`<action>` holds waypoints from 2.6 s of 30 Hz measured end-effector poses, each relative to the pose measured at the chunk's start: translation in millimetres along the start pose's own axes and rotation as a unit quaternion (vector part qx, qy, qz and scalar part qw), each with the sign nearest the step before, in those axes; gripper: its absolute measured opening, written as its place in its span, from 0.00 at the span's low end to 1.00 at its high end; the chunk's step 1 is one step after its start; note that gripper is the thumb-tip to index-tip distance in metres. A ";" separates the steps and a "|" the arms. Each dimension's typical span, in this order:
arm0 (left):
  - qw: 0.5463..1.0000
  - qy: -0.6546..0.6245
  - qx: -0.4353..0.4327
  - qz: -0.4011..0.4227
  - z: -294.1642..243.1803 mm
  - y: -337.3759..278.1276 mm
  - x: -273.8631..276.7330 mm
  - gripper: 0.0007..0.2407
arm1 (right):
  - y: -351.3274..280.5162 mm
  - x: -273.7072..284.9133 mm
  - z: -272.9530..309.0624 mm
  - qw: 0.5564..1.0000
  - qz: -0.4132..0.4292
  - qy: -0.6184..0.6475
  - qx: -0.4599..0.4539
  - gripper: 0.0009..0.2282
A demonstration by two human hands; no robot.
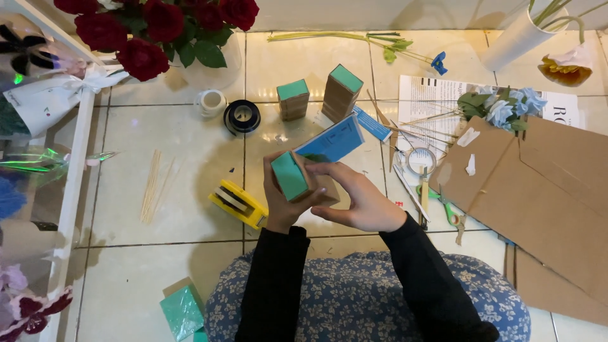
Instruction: Wrapping green floral foam blocks with cardboard and blue paper, then cutting the paper to size.
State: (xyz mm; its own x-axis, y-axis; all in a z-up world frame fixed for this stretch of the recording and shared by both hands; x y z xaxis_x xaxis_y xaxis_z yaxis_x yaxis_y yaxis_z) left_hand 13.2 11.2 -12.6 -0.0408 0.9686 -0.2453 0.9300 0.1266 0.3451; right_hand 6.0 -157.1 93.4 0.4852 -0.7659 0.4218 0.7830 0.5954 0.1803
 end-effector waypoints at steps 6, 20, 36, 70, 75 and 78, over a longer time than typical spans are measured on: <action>0.998 -0.054 0.031 -0.002 -4.5 0.8 -0.1 0.34 | 2.7 -7.5 -12.4 0.997 0.009 -0.061 0.051 0.33; 0.920 -0.023 0.366 -0.137 66.3 -9.1 -7.7 0.28 | -20.2 -80.4 -142.5 0.982 -0.072 -0.098 -0.146 0.38; 0.832 0.040 0.547 -0.081 109.3 -33.1 -18.7 0.44 | -42.9 -133.3 -201.0 0.906 -0.069 -0.179 -0.378 0.29; 0.725 0.527 0.443 -0.028 181.2 -30.8 -30.2 0.21 | -101.4 19.9 -246.2 0.888 -0.103 0.075 -0.443 0.26; 0.714 0.557 0.424 -0.008 198.1 -38.3 -29.1 0.23 | -172.2 83.5 -326.0 0.783 -0.405 0.061 -0.468 0.19; 0.708 0.564 0.426 0.004 195.8 -34.5 -30.1 0.24 | -222.4 94.1 -426.1 0.770 -0.412 -0.087 -0.480 0.10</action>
State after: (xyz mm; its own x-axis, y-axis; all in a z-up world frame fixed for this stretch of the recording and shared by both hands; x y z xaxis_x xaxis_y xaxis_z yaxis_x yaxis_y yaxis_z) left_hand 53.8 -64.2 -194.6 0.1471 0.5841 0.7982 0.7956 0.4097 -0.4464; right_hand 43.4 -465.1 -285.6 -0.3233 -0.6937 0.6436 0.7652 -0.5918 -0.2534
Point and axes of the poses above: each hand's wrist, its own y-axis towards the middle knuckle, its own x-axis out of the back of the hand, z = x × y, the point moved 1 cm from there along y, towards the middle knuckle, and after that the axes turned 5 degrees about x, right-handed, at the moved point
